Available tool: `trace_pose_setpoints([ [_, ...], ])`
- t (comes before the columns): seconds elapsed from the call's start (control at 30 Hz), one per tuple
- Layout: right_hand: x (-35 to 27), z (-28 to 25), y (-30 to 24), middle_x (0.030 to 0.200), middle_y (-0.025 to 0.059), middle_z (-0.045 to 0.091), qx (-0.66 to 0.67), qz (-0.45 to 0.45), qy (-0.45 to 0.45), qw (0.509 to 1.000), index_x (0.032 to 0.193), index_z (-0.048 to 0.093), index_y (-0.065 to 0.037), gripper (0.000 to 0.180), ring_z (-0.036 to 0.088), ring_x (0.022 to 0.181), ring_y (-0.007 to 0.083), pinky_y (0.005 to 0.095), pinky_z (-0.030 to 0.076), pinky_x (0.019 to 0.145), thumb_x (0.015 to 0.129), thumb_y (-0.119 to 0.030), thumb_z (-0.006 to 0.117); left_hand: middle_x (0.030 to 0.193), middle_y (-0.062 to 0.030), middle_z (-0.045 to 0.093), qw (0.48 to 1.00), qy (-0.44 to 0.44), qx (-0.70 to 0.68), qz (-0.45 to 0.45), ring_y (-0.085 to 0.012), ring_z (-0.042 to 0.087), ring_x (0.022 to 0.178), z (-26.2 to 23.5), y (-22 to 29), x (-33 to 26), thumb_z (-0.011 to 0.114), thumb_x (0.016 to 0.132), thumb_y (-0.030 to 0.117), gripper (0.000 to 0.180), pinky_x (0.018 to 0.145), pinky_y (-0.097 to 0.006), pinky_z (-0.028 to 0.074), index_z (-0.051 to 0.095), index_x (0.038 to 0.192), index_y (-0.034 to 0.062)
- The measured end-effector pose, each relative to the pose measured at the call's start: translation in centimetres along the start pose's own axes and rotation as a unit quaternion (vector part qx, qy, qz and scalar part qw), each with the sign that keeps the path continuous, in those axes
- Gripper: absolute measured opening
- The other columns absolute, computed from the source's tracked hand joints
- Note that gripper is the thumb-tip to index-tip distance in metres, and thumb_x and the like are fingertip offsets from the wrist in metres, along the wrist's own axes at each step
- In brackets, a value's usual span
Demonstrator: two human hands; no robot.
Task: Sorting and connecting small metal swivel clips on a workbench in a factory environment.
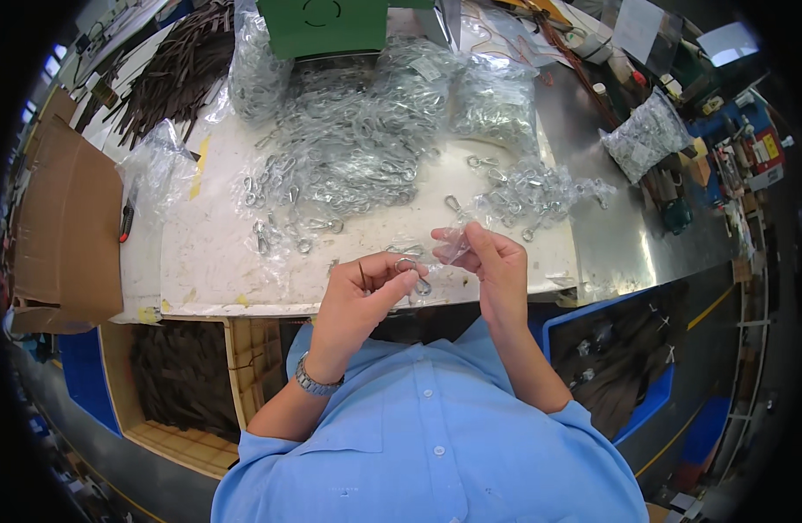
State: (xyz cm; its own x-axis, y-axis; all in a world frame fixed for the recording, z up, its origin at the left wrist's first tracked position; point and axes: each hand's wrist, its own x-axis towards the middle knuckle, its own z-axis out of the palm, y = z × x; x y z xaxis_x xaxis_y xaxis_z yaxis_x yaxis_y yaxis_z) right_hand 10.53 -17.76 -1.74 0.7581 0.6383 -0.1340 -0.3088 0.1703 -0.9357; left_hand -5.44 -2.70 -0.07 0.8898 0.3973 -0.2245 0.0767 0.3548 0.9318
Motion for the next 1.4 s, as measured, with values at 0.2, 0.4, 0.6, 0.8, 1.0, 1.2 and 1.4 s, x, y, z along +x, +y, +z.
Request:
trace_pose_setpoints([
  [0.2,-0.2,0.3,0.2,0.112,0.0211,0.080,-0.016,-0.008,-0.032,0.999,0.116,0.076,0.008,0.039,0.079,0.098,0.0233,0.0367,0.063,0.092,0.113,-0.027,0.060,0.090,-0.0032,0.076,0.997,0.066,-0.010,0.049,0.0002,0.045,0.059,0.4,-0.3,0.3,0.067,0.106,0.011,0.021,0.050,-0.019,0.033,0.080,0.118,-0.0002],
  [0.4,-0.7,0.7,0.9,0.108,0.0169,0.081,-0.019,0.006,-0.006,1.000,0.118,0.076,0.009,0.038,0.079,0.097,0.0200,0.0336,0.061,0.096,0.113,-0.025,0.060,0.097,-0.0064,0.081,0.995,0.064,-0.053,0.054,0.0006,0.046,0.057,1.0,-0.7,0.9,0.066,0.107,0.010,0.018,0.051,-0.018,0.036,0.073,0.118,-0.0014],
  [0.6,-1.5,1.7,0.7,0.116,0.0193,0.079,0.037,0.016,-0.026,0.999,0.130,0.069,0.010,0.041,0.077,0.108,0.0222,0.0363,0.057,0.106,0.115,-0.026,0.056,0.094,-0.0072,0.081,0.993,0.093,-0.032,0.059,-0.0005,0.052,0.059,1.4,-1.8,1.3,0.068,0.106,0.009,0.011,0.054,-0.018,0.039,0.066,0.102,-0.0001],
  [0.8,-1.9,2.1,0.6,0.121,0.0216,0.078,0.055,0.027,-0.027,0.998,0.130,0.069,0.009,0.041,0.076,0.113,0.0228,0.0382,0.057,0.108,0.115,-0.027,0.055,0.082,-0.0027,0.076,0.996,0.063,0.036,0.052,-0.0022,0.064,0.075,1.7,-1.5,1.3,0.070,0.106,0.011,0.012,0.068,-0.019,0.046,0.068,0.103,-0.0001],
  [1.0,-1.6,1.4,0.6,0.120,0.0224,0.078,0.061,0.028,-0.040,0.997,0.131,0.068,0.009,0.044,0.076,0.113,0.0243,0.0393,0.057,0.108,0.116,-0.029,0.054,0.079,-0.0021,0.074,0.997,0.071,0.036,0.016,-0.0009,0.061,0.071,1.4,-0.7,0.9,0.072,0.105,0.012,0.013,0.064,-0.019,0.041,0.068,0.101,-0.0003],
  [1.2,-1.8,1.7,0.6,0.122,0.0225,0.077,0.068,0.039,-0.028,0.997,0.131,0.068,0.008,0.041,0.076,0.115,0.0281,0.0431,0.057,0.109,0.116,-0.027,0.053,0.077,-0.0017,0.073,0.996,0.075,0.032,0.033,0.0000,0.059,0.068,1.6,-1.0,0.9,0.071,0.105,0.011,0.013,0.061,-0.019,0.039,0.068,0.100,0.0000],
  [1.4,-2.5,2.6,1.9,0.131,0.0177,0.075,0.087,0.027,-0.065,0.994,0.135,0.069,0.005,0.035,0.072,0.109,0.0164,0.0330,0.055,0.105,0.113,-0.020,0.060,0.075,-0.0014,0.072,0.999,0.044,0.028,0.010,-0.0013,0.058,0.066,1.8,-0.7,1.6,0.071,0.104,0.009,0.010,0.063,-0.019,0.040,0.069,0.104,-0.0008],
])
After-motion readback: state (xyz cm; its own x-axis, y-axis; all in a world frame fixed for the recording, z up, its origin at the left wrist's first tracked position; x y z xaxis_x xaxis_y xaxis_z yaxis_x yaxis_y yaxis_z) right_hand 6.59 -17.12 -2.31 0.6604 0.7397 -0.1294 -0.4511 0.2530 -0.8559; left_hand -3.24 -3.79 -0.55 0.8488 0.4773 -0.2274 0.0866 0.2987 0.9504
